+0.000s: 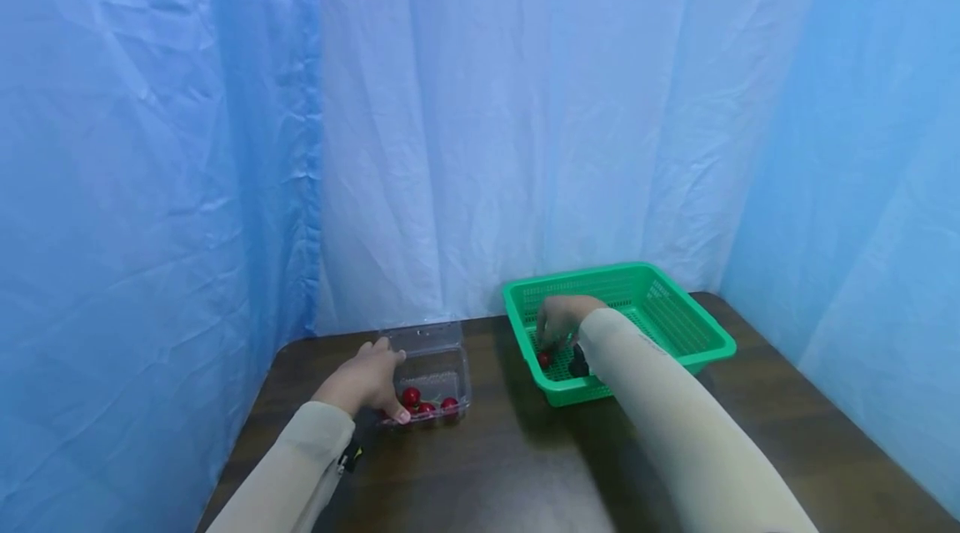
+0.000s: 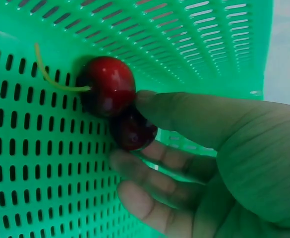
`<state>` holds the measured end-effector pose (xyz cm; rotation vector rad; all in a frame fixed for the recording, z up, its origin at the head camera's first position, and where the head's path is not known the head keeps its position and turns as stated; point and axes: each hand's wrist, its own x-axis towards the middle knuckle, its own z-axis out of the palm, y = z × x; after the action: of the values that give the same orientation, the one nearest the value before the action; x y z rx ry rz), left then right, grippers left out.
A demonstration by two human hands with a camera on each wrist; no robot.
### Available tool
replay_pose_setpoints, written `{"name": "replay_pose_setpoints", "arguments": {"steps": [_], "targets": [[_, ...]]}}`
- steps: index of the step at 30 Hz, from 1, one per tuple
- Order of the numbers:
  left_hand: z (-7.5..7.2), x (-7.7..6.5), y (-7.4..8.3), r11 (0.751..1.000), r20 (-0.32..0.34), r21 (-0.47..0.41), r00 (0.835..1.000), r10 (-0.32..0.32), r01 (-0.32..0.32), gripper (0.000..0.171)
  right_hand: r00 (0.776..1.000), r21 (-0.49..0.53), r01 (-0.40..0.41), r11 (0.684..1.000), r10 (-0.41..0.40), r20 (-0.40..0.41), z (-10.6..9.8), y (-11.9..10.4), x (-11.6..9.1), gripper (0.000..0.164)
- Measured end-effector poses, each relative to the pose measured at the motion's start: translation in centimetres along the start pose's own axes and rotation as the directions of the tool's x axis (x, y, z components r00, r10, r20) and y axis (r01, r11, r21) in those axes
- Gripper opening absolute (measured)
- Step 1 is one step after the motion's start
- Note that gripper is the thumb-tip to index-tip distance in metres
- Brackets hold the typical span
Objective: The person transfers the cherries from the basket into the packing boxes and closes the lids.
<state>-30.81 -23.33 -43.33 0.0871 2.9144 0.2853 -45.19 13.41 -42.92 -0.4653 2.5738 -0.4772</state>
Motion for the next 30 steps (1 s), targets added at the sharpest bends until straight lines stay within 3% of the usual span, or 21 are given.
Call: {"name": "replay_pose_setpoints", "arguments": {"steps": [8,14,20,25,27,30], "targets": [[0.1,0.0,0.0,1.0,-0.004,0.005,1.0,-0.005,0.005,0.114,0.999,-0.028,0.04,0.999,-0.041,-0.01,0.2,-0.9,-2.3,0.021],[0.0,-0.2,0.3,1.0,-0.004,0.002,1.0,-0.007,0.007,0.113,1.0,-0.067,0.021,0.998,-0.021,0.005,-1.4,-0.9,-1.3,0.017],[0.0,0.0,0.3,1.0,-0.006,0.013,1.0,-0.01,0.01,0.114,0.996,-0.028,0.066,0.997,-0.068,-0.059,-3.2,-2.0,-1.3,0.024],[0.9,1.4,-0.5,1.0,0.003,-0.007,1.0,-0.015,0.015,0.123,0.972,-0.006,0.148,0.989,-0.146,-0.184,-4.0,-4.4,-2.8,0.02],[2.2,2.9,-1.8,1.0,-0.01,-0.002,1.0,0.003,-0.003,0.127,0.955,-0.032,0.179,0.983,-0.181,-0.236,-3.8,-5.8,-3.3,0.016],[2.8,3.6,-2.4,1.0,-0.009,0.001,1.0,0.009,-0.009,0.129,0.931,-0.075,0.222,0.972,-0.234,-0.281,-2.8,-8.2,-3.8,0.012]]}}
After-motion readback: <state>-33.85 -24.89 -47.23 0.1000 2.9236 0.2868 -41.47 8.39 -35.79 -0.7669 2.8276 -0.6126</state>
